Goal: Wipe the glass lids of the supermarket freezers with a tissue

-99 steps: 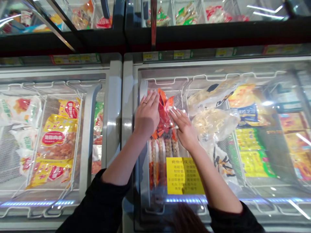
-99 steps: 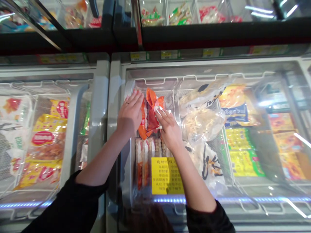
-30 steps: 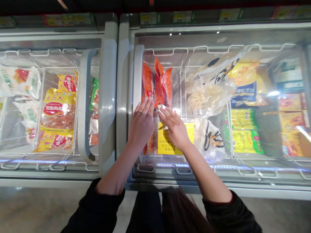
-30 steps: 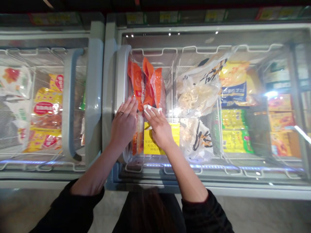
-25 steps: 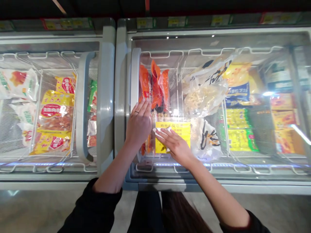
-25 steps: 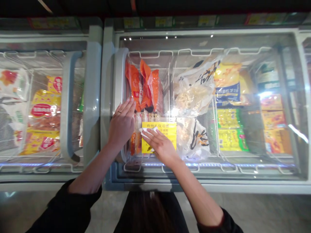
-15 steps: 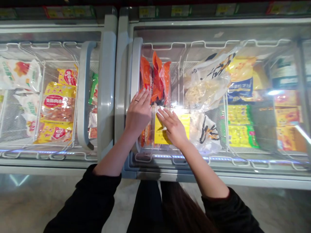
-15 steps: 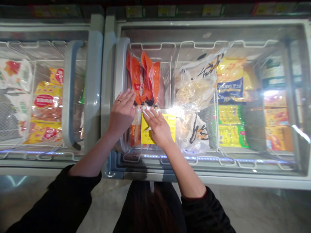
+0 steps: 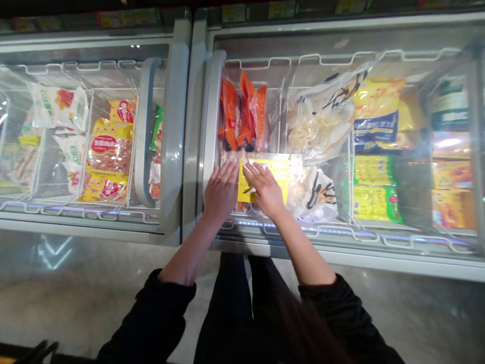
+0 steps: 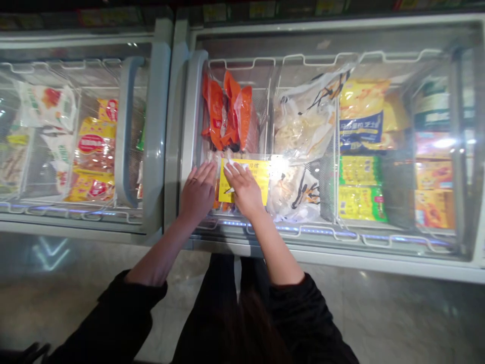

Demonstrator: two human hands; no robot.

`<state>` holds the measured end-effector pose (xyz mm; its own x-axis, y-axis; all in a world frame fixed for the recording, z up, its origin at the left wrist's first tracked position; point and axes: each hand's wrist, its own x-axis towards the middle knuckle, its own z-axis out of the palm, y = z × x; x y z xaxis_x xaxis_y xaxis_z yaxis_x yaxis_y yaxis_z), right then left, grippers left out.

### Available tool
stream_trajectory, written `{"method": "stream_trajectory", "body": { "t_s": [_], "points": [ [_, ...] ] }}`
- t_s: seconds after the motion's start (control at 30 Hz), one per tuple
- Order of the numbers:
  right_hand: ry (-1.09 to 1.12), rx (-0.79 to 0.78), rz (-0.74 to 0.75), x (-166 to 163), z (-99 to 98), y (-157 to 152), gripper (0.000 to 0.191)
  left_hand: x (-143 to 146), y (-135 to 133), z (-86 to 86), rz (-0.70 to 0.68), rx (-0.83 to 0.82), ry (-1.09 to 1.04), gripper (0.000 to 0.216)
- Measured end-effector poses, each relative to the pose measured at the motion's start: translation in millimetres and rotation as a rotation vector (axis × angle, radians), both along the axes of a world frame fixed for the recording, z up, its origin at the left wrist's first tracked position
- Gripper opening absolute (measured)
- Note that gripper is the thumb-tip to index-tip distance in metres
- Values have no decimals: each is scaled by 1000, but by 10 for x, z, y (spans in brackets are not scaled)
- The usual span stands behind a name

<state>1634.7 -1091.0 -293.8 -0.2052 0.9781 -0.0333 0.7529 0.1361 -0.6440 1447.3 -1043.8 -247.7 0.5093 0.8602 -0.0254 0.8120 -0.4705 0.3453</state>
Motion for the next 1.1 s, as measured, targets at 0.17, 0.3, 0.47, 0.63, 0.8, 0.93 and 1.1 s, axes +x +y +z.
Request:
{"method": "stream_trajectory", "body": {
  "t_s": [0.17, 0.3, 0.47, 0.63, 0.8, 0.93, 1.1],
  "points": [
    [-14, -38, 186, 112, 87, -595, 88, 6, -576, -97, -8, -10, 13, 63],
    [-93, -48, 45, 433, 105, -814, 102, 7, -864, -286, -47, 12, 8, 60],
    [-45, -38, 28, 180, 44, -707, 98, -48, -1067, -502, 2, 6, 1, 63],
    [16, -55, 218, 122, 92, -1074, 99, -77, -1075, -528, 12, 19, -15, 60],
    [-30, -56, 84, 392, 102, -1095, 101, -75, -1070, -522, 10, 5, -21, 70],
    [-22, -35, -41, 191, 50, -756, 97, -77, -1074, -542, 14, 18, -22, 69],
    [18, -55, 131, 88, 93, -903, 89, -85, -1072, -535, 9, 19, -34, 64]
  ]
}}
